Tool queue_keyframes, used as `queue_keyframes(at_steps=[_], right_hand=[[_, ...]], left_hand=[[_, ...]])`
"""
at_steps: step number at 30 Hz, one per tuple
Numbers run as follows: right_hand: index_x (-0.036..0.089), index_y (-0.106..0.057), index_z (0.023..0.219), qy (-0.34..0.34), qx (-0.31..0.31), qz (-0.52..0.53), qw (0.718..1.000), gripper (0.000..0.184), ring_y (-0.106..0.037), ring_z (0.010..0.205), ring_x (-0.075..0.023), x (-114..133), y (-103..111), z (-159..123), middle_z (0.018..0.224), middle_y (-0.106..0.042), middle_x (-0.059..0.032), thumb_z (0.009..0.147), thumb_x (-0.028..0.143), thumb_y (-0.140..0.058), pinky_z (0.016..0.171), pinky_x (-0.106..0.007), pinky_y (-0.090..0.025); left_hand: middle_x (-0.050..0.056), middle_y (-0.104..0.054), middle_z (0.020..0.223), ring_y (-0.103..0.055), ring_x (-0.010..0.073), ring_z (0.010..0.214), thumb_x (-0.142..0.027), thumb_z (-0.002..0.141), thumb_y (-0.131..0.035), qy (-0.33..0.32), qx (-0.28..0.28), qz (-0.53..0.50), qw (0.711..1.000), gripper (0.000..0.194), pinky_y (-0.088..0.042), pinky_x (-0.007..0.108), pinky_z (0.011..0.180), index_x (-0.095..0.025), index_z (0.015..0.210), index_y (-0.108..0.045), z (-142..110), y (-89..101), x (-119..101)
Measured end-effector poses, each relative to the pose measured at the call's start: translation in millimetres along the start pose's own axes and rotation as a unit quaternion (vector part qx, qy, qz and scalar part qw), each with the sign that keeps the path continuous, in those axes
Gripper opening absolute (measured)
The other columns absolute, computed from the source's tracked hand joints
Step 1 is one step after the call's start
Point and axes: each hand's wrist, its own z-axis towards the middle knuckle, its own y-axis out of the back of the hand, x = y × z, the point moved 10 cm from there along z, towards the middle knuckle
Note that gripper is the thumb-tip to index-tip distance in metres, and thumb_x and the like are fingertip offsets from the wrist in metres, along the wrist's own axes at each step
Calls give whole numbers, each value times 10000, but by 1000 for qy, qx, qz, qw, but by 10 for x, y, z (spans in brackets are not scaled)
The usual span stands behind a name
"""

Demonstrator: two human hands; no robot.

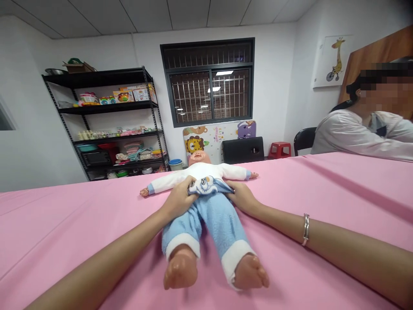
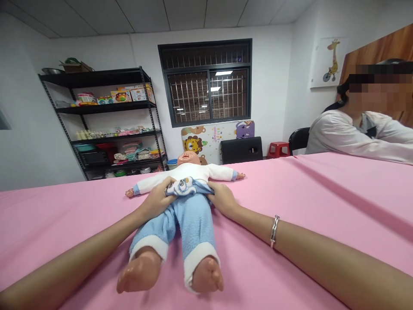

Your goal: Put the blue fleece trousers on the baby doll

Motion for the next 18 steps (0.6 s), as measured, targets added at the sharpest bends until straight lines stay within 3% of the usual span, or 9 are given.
queue_keyframes(at_steps=[3,7,9,11,15,18], right_hand=[[160,-583,761,4,-10,32,999,144,-550,785,-189,-50,55,8,810,-632,-44,746,277,-501,727,-295,-406],[150,-562,845,-20,-50,96,994,255,-553,859,-199,-83,136,-2,906,-614,-59,757,385,-518,776,-319,-425],[156,-550,954,-37,-44,138,989,339,-548,942,-200,-79,118,-10,1007,-602,-63,765,436,-530,830,-321,-427],[172,-547,1034,-33,-28,158,986,397,-521,1032,-203,-31,89,-13,1088,-584,-59,772,470,-537,907,-326,-401],[172,-607,978,-4,17,167,986,368,-515,1041,-212,58,1,13,1067,-599,-43,769,469,-544,960,-341,-363],[148,-634,918,-52,45,199,978,372,-554,935,-207,-56,-102,57,968,-632,-47,741,469,-566,868,-336,-416]], left_hand=[[32,-590,896,-540,209,841,-448,800,-514,32,-61,47,997,286,-388,308,761,-190,924,-501,-36,270,310],[49,-595,855,-540,221,813,-575,813,-406,75,24,26,997,438,-406,320,736,-164,857,-549,-118,261,691],[61,-595,924,-541,233,870,-571,799,-424,81,86,-28,993,462,-418,331,773,-152,925,-572,-153,145,726],[71,-584,1036,-522,256,983,-540,763,-503,83,108,-71,988,449,-402,353,867,-159,983,-593,-156,71,681],[72,-527,1190,-436,261,1149,-446,749,-540,69,2,-94,993,377,-317,351,1005,-179,1004,-613,-66,171,545],[56,-599,1032,-520,239,1012,-418,782,-465,101,-17,-115,988,335,-389,346,920,-159,954,-589,-27,113,560]])
